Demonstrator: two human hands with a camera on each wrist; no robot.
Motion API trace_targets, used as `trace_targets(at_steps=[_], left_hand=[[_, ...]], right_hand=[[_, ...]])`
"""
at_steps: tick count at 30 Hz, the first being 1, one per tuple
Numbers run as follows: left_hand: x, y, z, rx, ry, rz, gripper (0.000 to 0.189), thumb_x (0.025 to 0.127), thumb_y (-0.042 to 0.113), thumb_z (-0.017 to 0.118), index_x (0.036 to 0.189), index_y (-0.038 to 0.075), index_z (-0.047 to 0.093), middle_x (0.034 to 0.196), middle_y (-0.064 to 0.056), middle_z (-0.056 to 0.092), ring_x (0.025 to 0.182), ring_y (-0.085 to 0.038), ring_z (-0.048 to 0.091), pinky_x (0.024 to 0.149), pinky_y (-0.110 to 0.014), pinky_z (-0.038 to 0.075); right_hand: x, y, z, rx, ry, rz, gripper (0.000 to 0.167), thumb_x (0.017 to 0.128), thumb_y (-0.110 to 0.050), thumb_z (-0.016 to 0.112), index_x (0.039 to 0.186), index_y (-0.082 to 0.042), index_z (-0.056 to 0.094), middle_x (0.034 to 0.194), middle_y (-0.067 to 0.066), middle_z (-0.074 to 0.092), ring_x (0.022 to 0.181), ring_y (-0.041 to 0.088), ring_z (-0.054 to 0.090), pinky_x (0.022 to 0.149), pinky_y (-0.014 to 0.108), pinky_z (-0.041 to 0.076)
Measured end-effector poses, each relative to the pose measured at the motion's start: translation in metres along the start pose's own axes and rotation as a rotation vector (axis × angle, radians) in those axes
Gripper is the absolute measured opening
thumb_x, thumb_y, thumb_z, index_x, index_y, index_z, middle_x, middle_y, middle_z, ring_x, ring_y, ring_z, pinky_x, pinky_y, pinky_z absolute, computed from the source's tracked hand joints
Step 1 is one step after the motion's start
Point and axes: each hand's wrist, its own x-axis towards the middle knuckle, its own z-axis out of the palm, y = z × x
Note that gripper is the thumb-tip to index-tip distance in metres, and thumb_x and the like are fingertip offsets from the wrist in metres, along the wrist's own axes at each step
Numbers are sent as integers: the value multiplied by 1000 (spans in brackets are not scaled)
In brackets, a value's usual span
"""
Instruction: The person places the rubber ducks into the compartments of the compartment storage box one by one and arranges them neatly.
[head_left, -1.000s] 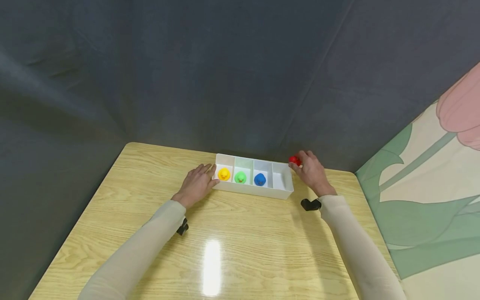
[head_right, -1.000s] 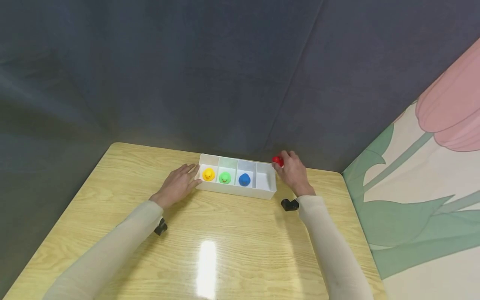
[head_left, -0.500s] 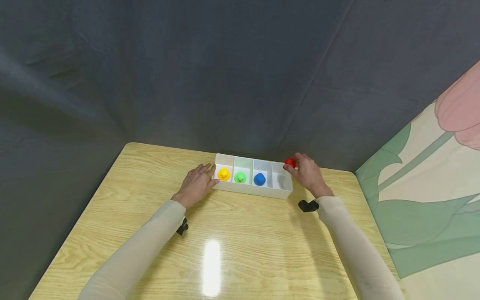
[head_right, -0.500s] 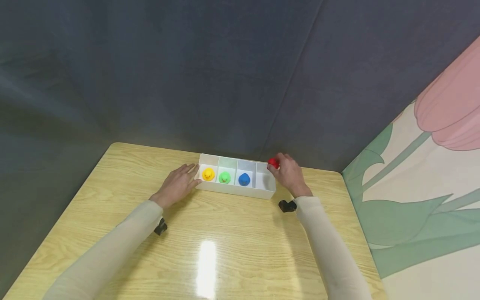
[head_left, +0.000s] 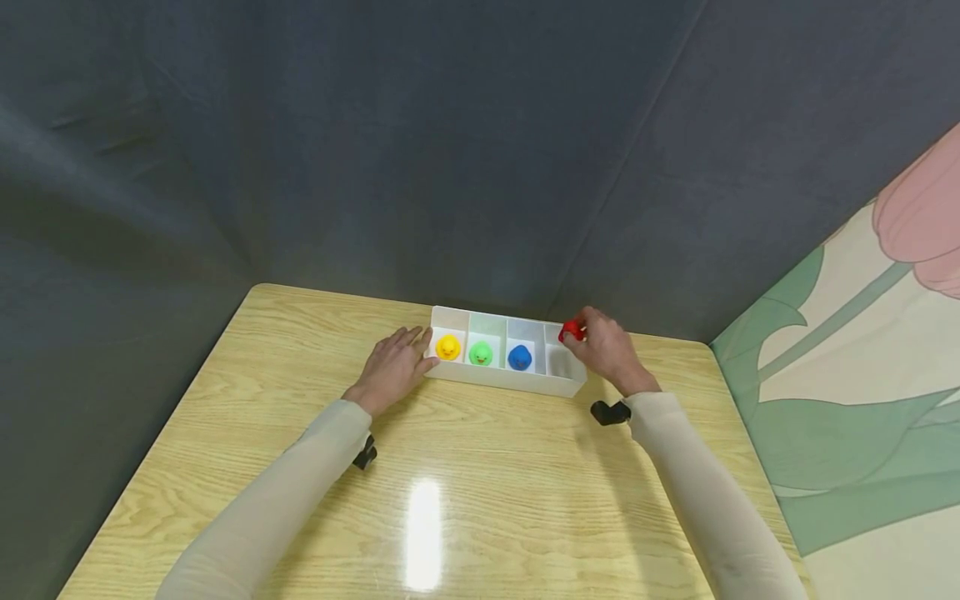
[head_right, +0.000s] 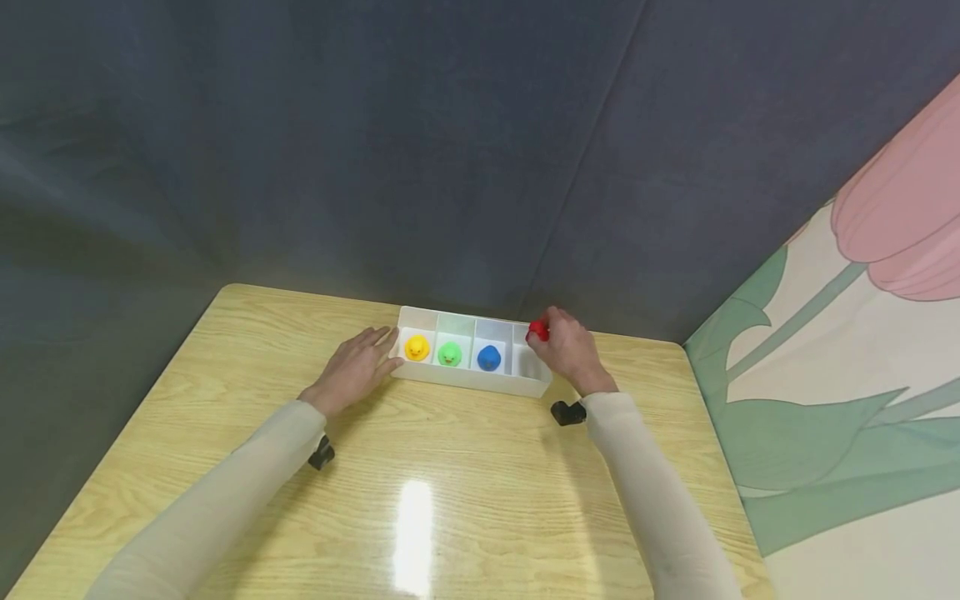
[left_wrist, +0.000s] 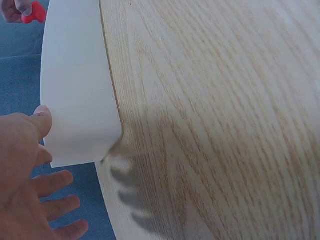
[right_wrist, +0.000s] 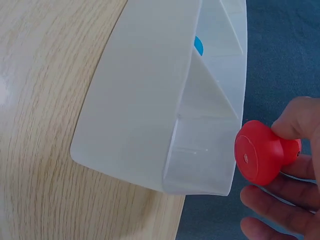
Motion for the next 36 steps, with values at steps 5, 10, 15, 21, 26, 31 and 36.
trace_targets(at_steps=[5, 10, 15, 21, 26, 31, 36], left_hand=[[1, 0, 0, 1, -2, -1, 68, 113, 47, 50, 166, 6, 36, 171, -21, 38, 158, -47, 37, 128, -64, 36], [1, -1, 1, 2, -1, 2, 68, 113, 46, 49, 165, 5, 37, 171, -21, 39, 158, -47, 38, 127, -64, 36], [1, -1, 2, 9, -9, 0, 68, 113, 46, 48, 166, 6, 35, 171, -22, 38, 158, -47, 37, 127, -64, 36], [2, -2, 1, 12, -8, 0, 69, 113, 47, 48, 166, 6, 35, 172, -21, 38, 158, -47, 37, 128, -63, 36], [2, -1, 0, 0, -2, 5, 68, 113, 47, 49, 166, 6, 36, 171, -21, 38, 158, -47, 38, 128, -63, 36], [2, 0, 0, -7, 1, 3, 68, 113, 46, 50, 165, 6, 37, 171, -21, 39, 158, -47, 37, 128, -63, 36], [1, 0, -1, -2, -6, -2, 68, 113, 46, 49, 166, 6, 36, 171, -21, 38, 158, -47, 37, 128, -64, 36]], right_hand=[[0, -3, 2, -5, -19, -17, 26, 101, -26, 66, 111, -2, 65, 103, 18, 72, 82, 29, 64, 71, 40, 56], [1, -5, 4, -24, -63, -18, 28, 100, -25, 69, 113, 0, 66, 109, 19, 73, 87, 31, 65, 77, 45, 59], [2, -7, 7, -49, -100, -5, 31, 99, -24, 73, 116, 0, 67, 113, 20, 72, 92, 32, 65, 82, 47, 59], [2, -9, 12, -66, -125, 13, 32, 99, -25, 75, 118, -1, 68, 115, 18, 71, 93, 31, 63, 86, 46, 61], [2, -9, 16, -97, -122, -1, 33, 98, -25, 76, 117, 1, 69, 114, 18, 70, 93, 32, 64, 88, 48, 61], [2, -9, 18, -112, -111, -7, 33, 98, -25, 77, 117, 1, 69, 115, 19, 70, 97, 34, 63, 91, 50, 61], [1, -9, 19, -138, -115, -4, 35, 100, -27, 74, 120, 1, 68, 120, 20, 70, 105, 37, 63, 99, 55, 58]])
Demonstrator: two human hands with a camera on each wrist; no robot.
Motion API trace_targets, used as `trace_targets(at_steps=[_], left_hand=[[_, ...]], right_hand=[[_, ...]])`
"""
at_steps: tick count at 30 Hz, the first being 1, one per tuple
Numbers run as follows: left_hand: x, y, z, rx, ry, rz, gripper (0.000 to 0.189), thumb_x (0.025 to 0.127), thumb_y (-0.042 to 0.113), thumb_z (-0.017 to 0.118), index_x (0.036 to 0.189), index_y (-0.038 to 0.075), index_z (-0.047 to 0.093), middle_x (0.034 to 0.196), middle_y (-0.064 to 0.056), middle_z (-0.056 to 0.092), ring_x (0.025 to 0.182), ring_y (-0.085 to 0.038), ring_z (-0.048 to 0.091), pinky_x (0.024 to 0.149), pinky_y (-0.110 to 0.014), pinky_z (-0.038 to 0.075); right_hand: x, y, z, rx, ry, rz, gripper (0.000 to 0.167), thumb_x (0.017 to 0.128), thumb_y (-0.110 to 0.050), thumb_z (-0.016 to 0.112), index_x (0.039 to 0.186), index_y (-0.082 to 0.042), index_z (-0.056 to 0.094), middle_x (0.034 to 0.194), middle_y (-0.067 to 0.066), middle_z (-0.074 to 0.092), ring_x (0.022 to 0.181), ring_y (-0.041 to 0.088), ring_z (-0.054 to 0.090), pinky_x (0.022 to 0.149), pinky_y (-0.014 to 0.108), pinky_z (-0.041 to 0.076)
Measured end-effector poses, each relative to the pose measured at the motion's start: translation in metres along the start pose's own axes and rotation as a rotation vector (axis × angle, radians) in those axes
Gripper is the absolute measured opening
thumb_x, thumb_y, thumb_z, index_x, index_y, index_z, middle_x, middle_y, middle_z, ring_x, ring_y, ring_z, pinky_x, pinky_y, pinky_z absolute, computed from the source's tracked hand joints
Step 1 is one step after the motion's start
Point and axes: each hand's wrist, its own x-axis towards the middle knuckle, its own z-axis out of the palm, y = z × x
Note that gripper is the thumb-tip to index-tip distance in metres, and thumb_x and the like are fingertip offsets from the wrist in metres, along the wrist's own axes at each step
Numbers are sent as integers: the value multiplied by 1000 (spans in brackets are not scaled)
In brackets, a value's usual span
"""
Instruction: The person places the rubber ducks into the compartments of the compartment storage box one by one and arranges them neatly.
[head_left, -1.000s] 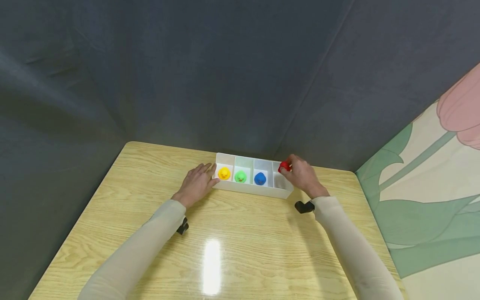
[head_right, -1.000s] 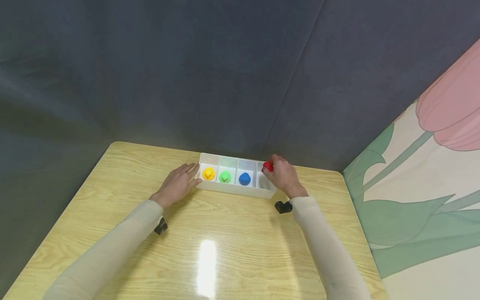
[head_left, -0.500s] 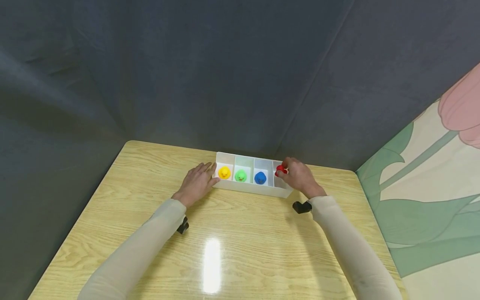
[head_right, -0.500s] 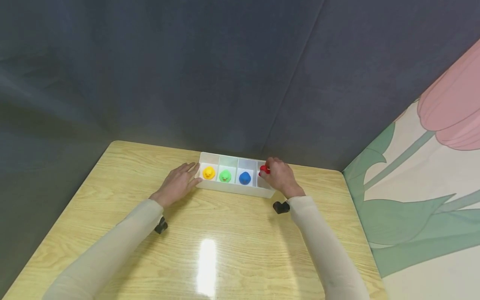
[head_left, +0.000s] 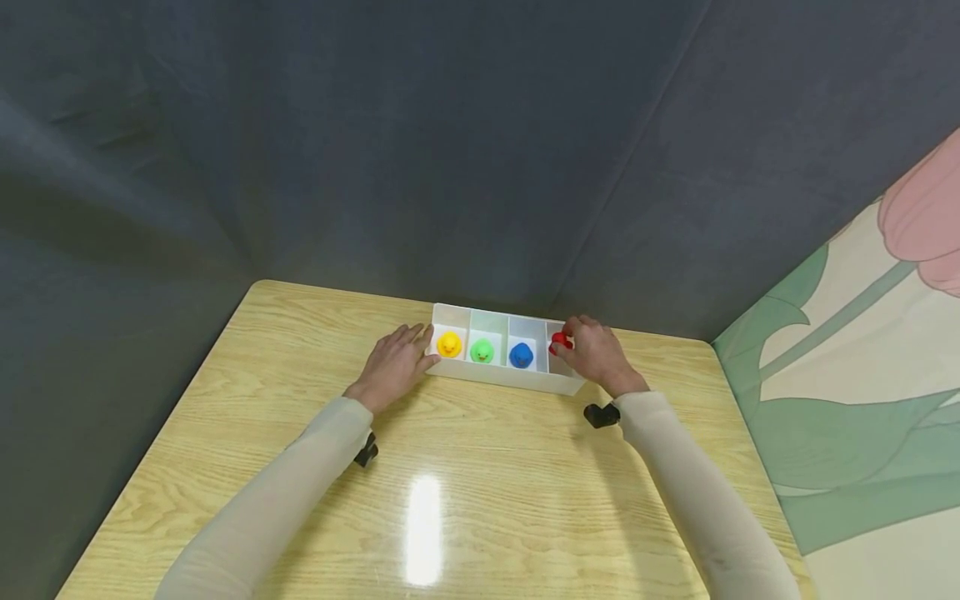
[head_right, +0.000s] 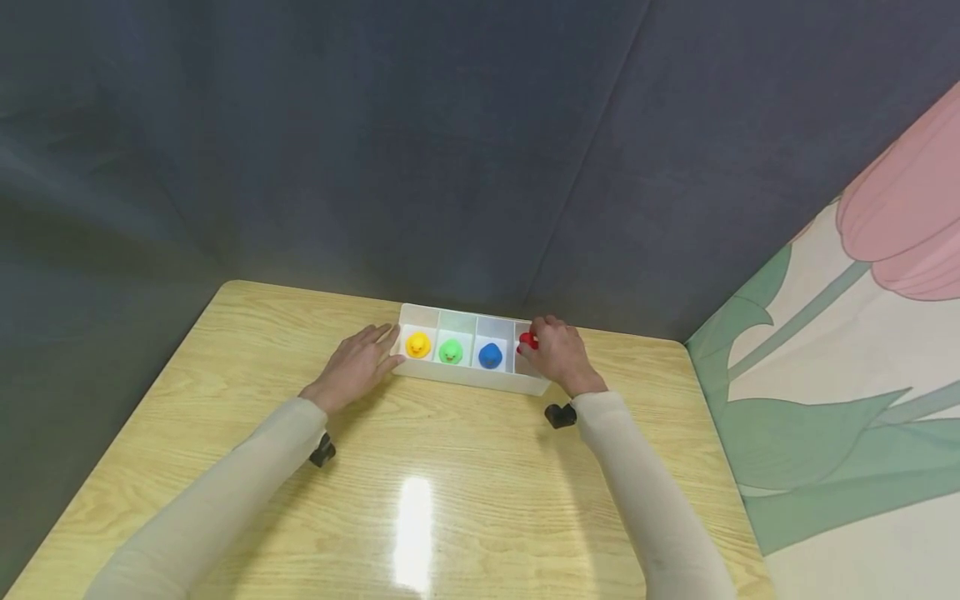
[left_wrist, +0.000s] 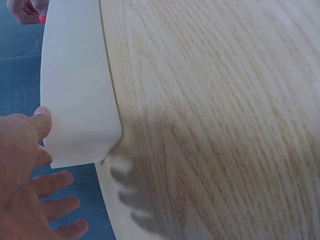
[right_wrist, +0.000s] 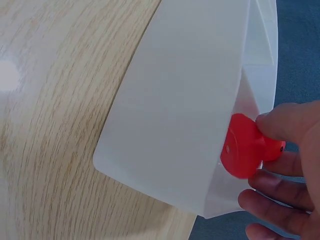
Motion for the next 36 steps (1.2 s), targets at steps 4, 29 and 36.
trace_targets(at_steps=[4, 29, 36], left_hand=[[0, 1, -1, -2, -8, -9, 68, 113, 47, 49, 166, 6, 36, 172, -21, 38, 159, -47, 37, 128, -63, 35], [0, 0, 1, -1, -10, -12, 68, 113, 46, 49, 166, 6, 35, 172, -21, 38, 159, -47, 37, 128, -63, 35], [0, 0, 1, -3, -9, -8, 68, 113, 46, 49, 166, 6, 35, 172, -21, 38, 159, -47, 36, 128, -64, 35]], right_hand=[[-1, 0, -2, 7, 2, -1, 35, 103, -26, 69, 124, 2, 68, 125, 22, 68, 112, 40, 63, 107, 59, 53], [1, -1, -5, -102, -86, -194, 14, 88, -1, 81, 102, -3, 82, 105, 15, 81, 91, 30, 62, 91, 48, 59], [5, -3, 1, -133, -108, -175, 17, 88, 4, 75, 102, -3, 83, 104, 15, 82, 89, 27, 63, 90, 45, 61]])
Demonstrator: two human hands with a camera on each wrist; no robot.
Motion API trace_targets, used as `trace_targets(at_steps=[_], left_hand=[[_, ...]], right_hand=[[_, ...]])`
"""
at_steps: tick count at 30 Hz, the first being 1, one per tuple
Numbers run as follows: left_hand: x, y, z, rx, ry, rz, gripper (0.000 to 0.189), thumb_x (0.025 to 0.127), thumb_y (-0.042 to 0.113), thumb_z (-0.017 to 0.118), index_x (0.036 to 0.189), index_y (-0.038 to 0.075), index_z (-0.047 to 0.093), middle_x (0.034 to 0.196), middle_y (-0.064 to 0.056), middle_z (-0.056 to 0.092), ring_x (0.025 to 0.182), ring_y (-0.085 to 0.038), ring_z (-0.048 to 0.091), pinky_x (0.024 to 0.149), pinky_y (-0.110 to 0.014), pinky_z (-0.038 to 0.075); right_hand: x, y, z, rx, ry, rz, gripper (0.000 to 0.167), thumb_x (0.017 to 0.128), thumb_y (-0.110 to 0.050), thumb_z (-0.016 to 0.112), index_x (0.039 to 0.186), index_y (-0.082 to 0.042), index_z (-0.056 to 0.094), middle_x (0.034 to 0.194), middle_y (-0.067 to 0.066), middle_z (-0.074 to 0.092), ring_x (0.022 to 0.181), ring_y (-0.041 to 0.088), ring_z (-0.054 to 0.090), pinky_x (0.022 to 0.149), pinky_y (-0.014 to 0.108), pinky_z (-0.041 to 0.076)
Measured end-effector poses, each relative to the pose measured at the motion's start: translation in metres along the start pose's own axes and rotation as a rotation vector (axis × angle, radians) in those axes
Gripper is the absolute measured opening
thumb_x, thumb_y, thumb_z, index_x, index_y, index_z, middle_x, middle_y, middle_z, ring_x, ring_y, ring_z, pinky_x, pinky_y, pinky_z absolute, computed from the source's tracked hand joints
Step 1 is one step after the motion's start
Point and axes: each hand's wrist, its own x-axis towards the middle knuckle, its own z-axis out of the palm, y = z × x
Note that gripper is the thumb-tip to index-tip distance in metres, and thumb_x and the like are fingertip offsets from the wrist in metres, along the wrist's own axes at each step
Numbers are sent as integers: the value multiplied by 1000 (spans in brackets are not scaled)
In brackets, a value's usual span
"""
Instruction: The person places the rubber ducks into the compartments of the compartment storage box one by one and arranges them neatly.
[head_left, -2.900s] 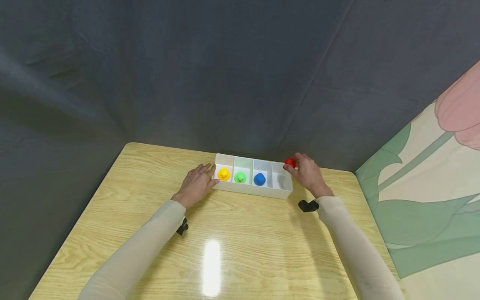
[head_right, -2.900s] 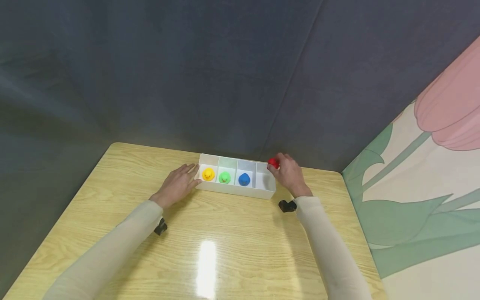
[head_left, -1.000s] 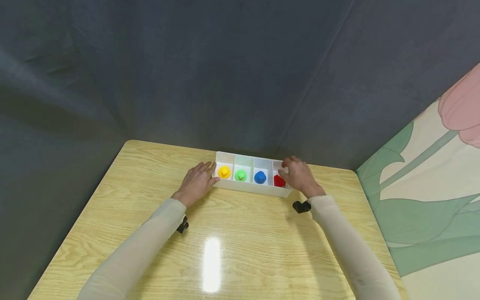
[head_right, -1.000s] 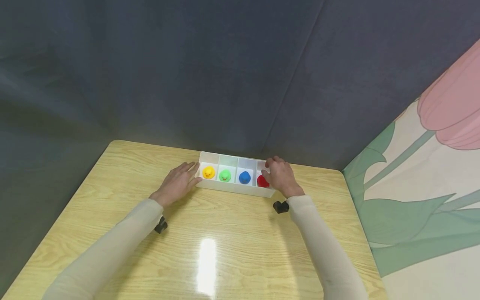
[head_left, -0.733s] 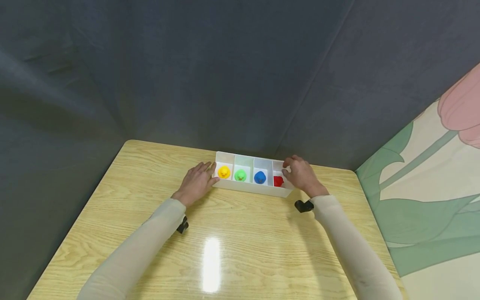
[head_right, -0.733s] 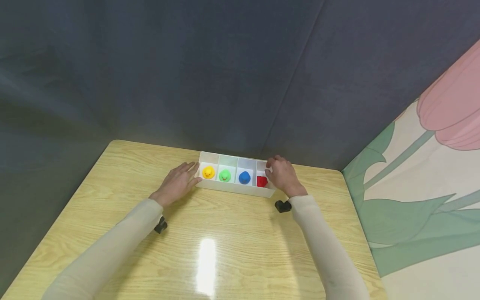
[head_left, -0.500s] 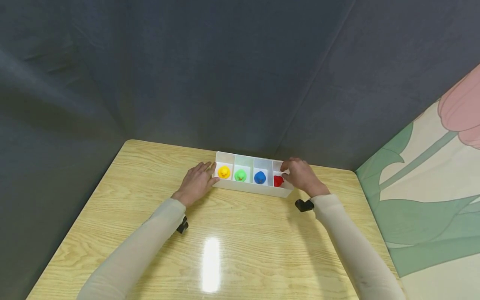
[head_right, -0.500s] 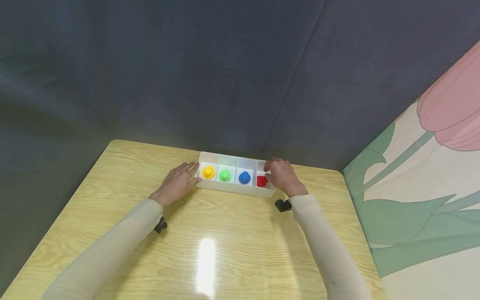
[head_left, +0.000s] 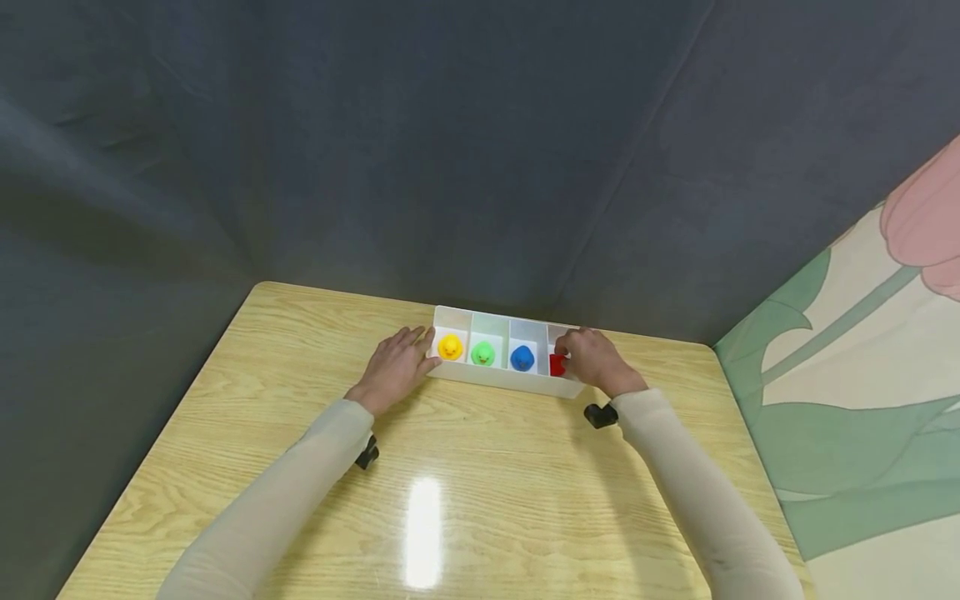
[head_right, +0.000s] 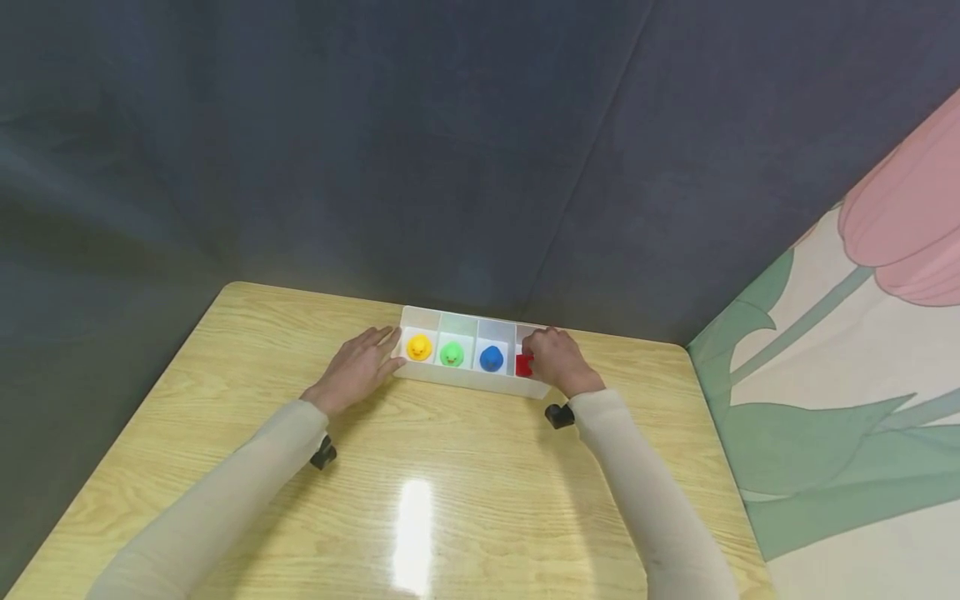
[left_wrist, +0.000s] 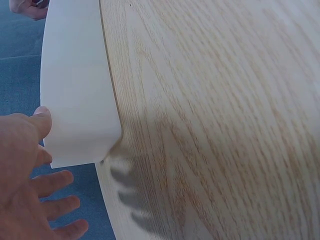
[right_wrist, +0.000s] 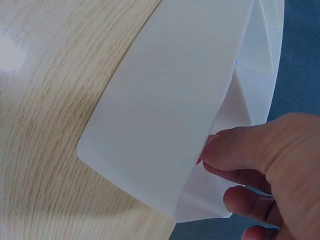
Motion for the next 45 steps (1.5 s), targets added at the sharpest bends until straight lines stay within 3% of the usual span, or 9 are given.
trace_targets(at_steps=[12, 22, 31, 45], left_hand=[[0, -1, 1, -9, 3, 3, 69, 113, 47, 49, 166, 7, 35, 172, -21, 38, 159, -47, 36, 129, -64, 34], [0, -1, 2, -13, 7, -1, 69, 113, 47, 49, 167, 7, 35, 172, -21, 38, 159, -46, 36, 129, -63, 34], [-1, -2, 1, -9, 6, -1, 69, 112, 48, 49, 167, 8, 34, 172, -20, 38, 159, -46, 36, 129, -63, 34], [0, -3, 2, -5, 6, 6, 69, 113, 48, 48, 167, 8, 33, 172, -20, 38, 159, -46, 35, 129, -63, 34]], right_hand=[[2, 0, 4, -46, 1, 3, 19, 90, 7, 70, 103, -1, 81, 102, 16, 81, 82, 25, 63, 85, 44, 63], [4, 0, 5, -70, -1, 31, 7, 96, -5, 74, 97, -2, 80, 98, 15, 80, 78, 24, 63, 82, 44, 63], [6, 1, 6, -69, -15, 51, 9, 98, -7, 72, 97, -1, 79, 99, 15, 80, 79, 24, 63, 83, 43, 64], [8, 1, 5, -62, -34, 78, 11, 99, -10, 72, 92, -3, 77, 90, 11, 75, 77, 24, 60, 75, 41, 58]])
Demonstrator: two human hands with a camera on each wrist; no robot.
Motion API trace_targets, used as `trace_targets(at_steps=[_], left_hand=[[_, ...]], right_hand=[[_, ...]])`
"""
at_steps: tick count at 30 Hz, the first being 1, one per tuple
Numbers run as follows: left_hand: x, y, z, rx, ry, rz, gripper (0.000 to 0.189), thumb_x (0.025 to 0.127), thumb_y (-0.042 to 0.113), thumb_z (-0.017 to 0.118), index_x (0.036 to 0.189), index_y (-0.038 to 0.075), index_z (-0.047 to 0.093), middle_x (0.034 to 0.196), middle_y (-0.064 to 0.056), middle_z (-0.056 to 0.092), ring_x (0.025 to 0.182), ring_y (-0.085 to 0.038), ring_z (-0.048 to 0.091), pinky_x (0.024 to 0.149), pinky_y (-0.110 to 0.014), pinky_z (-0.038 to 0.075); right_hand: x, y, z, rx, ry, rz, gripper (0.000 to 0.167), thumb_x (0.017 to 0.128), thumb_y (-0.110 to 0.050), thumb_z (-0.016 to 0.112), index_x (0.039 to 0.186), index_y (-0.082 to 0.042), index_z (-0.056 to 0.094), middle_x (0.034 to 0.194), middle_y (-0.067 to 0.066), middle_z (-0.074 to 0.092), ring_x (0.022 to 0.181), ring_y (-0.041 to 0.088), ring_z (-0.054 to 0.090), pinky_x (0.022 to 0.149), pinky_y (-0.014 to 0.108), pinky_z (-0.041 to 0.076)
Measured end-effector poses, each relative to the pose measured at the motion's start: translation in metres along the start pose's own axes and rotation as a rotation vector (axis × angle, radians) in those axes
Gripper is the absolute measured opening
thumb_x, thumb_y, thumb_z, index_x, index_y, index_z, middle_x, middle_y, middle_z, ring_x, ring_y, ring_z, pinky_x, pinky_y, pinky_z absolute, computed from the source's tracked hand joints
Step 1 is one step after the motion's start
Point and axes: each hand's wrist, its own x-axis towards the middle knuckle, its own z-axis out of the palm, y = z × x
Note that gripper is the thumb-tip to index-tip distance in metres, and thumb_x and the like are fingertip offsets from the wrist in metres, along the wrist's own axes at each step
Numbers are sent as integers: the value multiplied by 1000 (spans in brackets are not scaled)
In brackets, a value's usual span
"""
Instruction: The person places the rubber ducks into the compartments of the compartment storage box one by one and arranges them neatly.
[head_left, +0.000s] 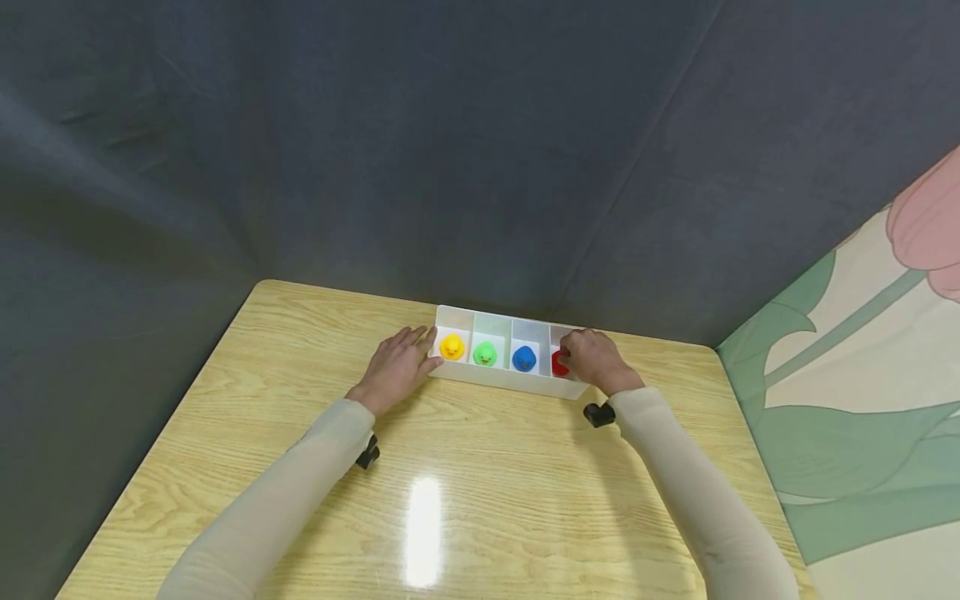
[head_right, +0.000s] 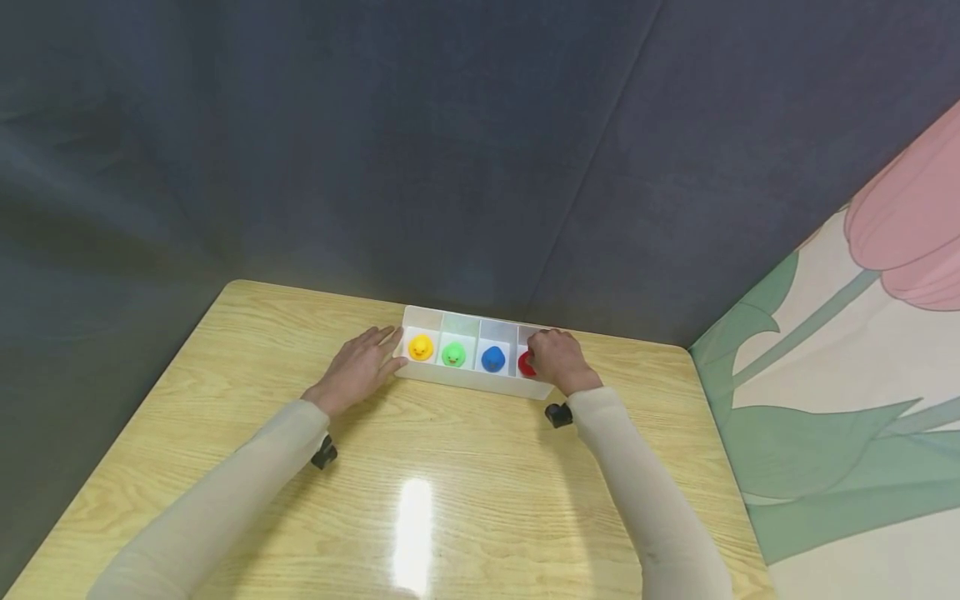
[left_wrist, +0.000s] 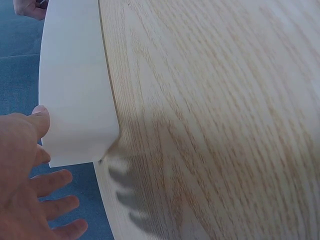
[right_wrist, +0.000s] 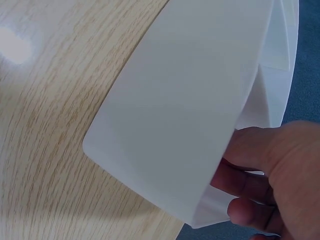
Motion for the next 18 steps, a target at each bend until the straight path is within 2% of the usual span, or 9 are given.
trace_targets(at_steps=[18], left_hand=[[0, 2, 0, -1, 2, -9, 68, 113, 47, 49, 166, 7, 35, 172, -20, 38, 159, -46, 36, 129, -63, 35]], right_hand=[[-3, 1, -2, 21, -30, 17, 12, 99, -11, 71, 98, -2, 78, 95, 12, 76, 79, 23, 61, 76, 40, 58]])
